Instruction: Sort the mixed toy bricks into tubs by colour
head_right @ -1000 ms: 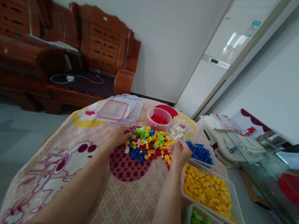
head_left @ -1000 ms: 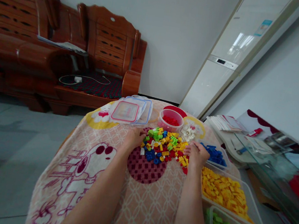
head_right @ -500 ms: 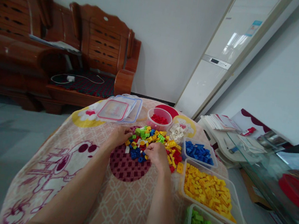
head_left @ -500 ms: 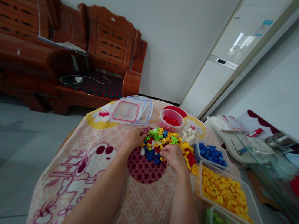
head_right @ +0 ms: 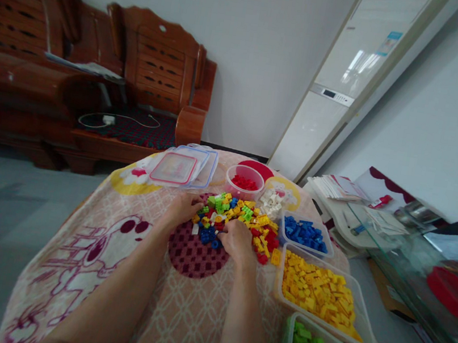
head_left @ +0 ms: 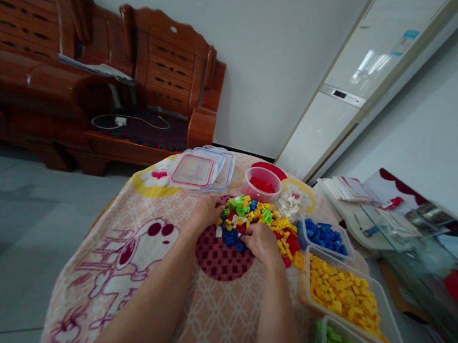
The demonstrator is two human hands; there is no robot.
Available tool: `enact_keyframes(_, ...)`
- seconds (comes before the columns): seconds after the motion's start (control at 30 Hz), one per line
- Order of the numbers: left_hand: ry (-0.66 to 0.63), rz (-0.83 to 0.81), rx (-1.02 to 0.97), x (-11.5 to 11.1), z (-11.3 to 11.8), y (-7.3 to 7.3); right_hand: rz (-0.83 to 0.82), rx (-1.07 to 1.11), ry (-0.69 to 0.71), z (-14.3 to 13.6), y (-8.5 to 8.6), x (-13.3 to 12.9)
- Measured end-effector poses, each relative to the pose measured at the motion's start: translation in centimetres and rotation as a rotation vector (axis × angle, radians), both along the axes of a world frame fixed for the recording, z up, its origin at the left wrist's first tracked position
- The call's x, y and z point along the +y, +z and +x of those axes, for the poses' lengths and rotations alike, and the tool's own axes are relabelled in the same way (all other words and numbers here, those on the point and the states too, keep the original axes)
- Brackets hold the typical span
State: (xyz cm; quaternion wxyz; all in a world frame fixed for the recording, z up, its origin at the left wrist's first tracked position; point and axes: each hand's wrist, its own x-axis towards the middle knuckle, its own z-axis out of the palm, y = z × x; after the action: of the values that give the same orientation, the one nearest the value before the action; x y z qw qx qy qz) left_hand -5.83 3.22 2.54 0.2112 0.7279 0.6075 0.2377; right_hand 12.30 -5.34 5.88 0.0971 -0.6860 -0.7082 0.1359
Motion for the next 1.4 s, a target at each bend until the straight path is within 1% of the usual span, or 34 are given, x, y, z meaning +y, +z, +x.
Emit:
enact_keyframes(0.07,0.000,0.001,-0.008,-0.1,0.0,0.1,-0.007,0.127,-0.009,0.4,-0.1,0.0)
enact_keyframes(0.17,-0.002,-0.007,-0.015,-0.1,0.0,0.1,-0.033,0.373,-0.065,1.1,-0.4,0.1)
enact_keyframes(0.27,-0.007,-0.013,-0.011,-0.2,0.0,0.3,-0.050,0.636,-0.165,1.8,-0.6,0.3)
enact_keyframes(0.33,-0.002,-0.018,-0.008,-0.3,0.0,0.4,-0.003,0.781,-0.248,2.4,-0.8,0.5)
enact_keyframes(0.43,0.009,-0.021,-0.009,-0.3,0.0,0.5,0.175,0.953,-0.367,3.7,-1.1,0.9)
enact_keyframes(0.57,0.007,-0.012,0.003,-0.3,0.0,0.5,0.530,1.108,-0.598,6.2,-1.6,1.2)
enact_keyframes(0.63,0.007,-0.007,0.001,-0.3,0.0,0.4,0.704,1.137,-0.716,7.5,-1.7,1.1)
enact_keyframes(0.7,0.009,-0.007,-0.002,-0.2,0.0,0.3,0.855,1.143,-0.800,8.5,-1.8,1.0)
enact_keyframes(0.77,0.009,-0.007,0.005,-0.2,0.0,0.2,0.943,1.126,-0.835,9.3,-1.7,0.8)
enact_keyframes(0.8,0.009,-0.007,0.012,-0.2,0.1,0.2,0.954,1.115,-0.835,9.4,-1.7,0.8)
enact_keyframes(0.87,0.009,-0.006,0.022,-0.2,0.1,0.2,0.909,1.088,-0.814,9.3,-1.7,0.8)
enact_keyframes(0.97,0.010,-0.008,0.028,-0.1,0.1,0.2,0.734,1.042,-0.725,8.3,-1.6,0.9)
enact_keyframes(1.03,0.009,-0.008,0.025,-0.1,0.1,0.2,0.572,1.005,-0.623,7.2,-1.3,0.8)
enact_keyframes(1.17,0.006,-0.009,0.018,0.0,0.0,0.1,0.151,0.899,-0.352,5.2,-0.8,0.4)
enact_keyframes(1.23,0.010,-0.012,0.016,-0.1,0.0,0.1,-0.027,0.822,-0.255,4.4,-0.6,0.1)
enact_keyframes(1.3,0.012,-0.005,0.012,-0.1,0.0,0.1,-0.155,0.747,-0.190,3.8,-0.4,-0.2)
enact_keyframes(1.4,0.006,0.008,-0.001,-0.3,0.0,0.2,-0.283,0.666,-0.105,3.0,-0.1,-0.7)
